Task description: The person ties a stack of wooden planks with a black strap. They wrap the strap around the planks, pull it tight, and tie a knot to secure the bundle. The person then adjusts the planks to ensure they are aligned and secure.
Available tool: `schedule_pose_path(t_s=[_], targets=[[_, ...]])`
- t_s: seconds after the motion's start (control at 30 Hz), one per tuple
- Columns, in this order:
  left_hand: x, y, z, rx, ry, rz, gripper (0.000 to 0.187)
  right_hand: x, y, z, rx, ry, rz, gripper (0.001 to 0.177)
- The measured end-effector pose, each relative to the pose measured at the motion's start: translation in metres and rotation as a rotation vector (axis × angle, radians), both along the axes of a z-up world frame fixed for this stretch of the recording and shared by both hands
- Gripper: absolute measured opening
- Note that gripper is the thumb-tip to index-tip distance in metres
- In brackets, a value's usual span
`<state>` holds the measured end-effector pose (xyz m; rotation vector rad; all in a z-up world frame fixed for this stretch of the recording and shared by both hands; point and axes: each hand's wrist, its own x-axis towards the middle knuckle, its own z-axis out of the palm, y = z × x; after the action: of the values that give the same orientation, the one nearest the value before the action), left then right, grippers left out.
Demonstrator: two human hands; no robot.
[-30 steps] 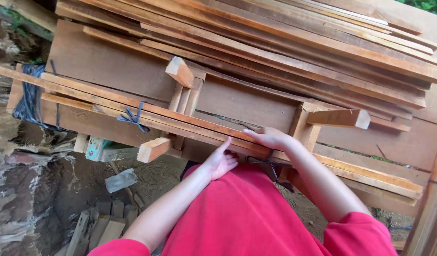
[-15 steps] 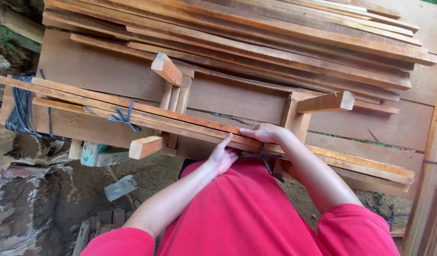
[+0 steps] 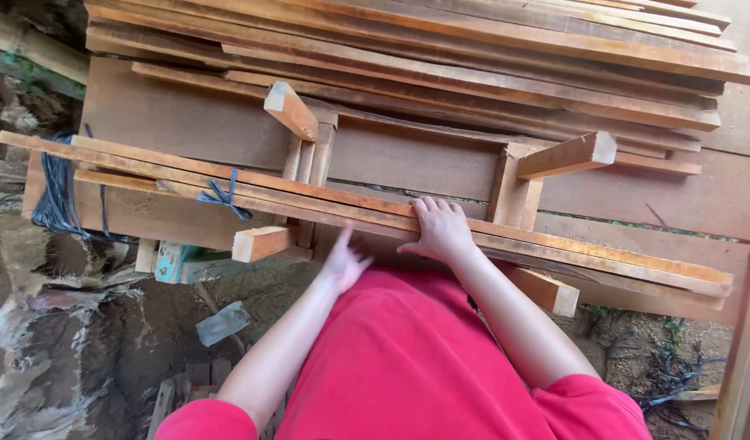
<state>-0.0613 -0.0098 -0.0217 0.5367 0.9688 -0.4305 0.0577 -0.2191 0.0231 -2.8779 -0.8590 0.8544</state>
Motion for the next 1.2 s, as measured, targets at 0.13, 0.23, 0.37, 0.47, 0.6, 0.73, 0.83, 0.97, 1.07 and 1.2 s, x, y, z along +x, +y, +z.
schedule_pose_path(t_s=[0.13,0.23,0.37,0.47,0.6,0.73,0.83,0.97,1.07,1.2], targets=[[0.012,0.017,0.026,0.089,-0.031,0.152,0.122,-0.007,-0.004,-0.025,0.035,-0.105,-0.004,0.098],[0.029,0.011,0.048,0.060,-0.077,0.262,0.104,-0.008,-0.013,-0.036,0.122,-0.145,0.019,0.091],[0.023,0.016,0.029,0.115,-0.054,0.313,0.081,-0.008,-0.009,-0.031,0.201,-0.178,0.033,0.087],[0.008,0.012,0.016,0.102,-0.033,0.318,0.082,-0.018,-0.014,-0.031,0.197,-0.210,0.031,0.087],[0.006,0.020,0.012,0.107,-0.061,0.298,0.087,-0.019,-0.005,-0.018,0.156,-0.176,-0.008,0.089],[0.004,0.022,0.002,0.095,-0.070,0.254,0.085,-0.019,0.003,0.024,0.070,-0.132,-0.060,0.102],[0.006,0.023,0.002,0.110,-0.072,0.237,0.085,-0.020,-0.005,0.037,0.042,-0.062,-0.153,0.120],[0.004,0.015,0.011,0.102,-0.061,0.237,0.089,-0.029,-0.036,-0.020,-0.042,-0.172,-0.088,0.107],[0.004,0.017,0.006,0.103,-0.080,0.231,0.091,-0.027,-0.042,-0.042,-0.016,-0.256,-0.034,0.091],[-0.003,0.019,-0.007,0.085,-0.084,0.241,0.091,-0.024,-0.044,-0.031,0.007,-0.190,0.004,0.091]])
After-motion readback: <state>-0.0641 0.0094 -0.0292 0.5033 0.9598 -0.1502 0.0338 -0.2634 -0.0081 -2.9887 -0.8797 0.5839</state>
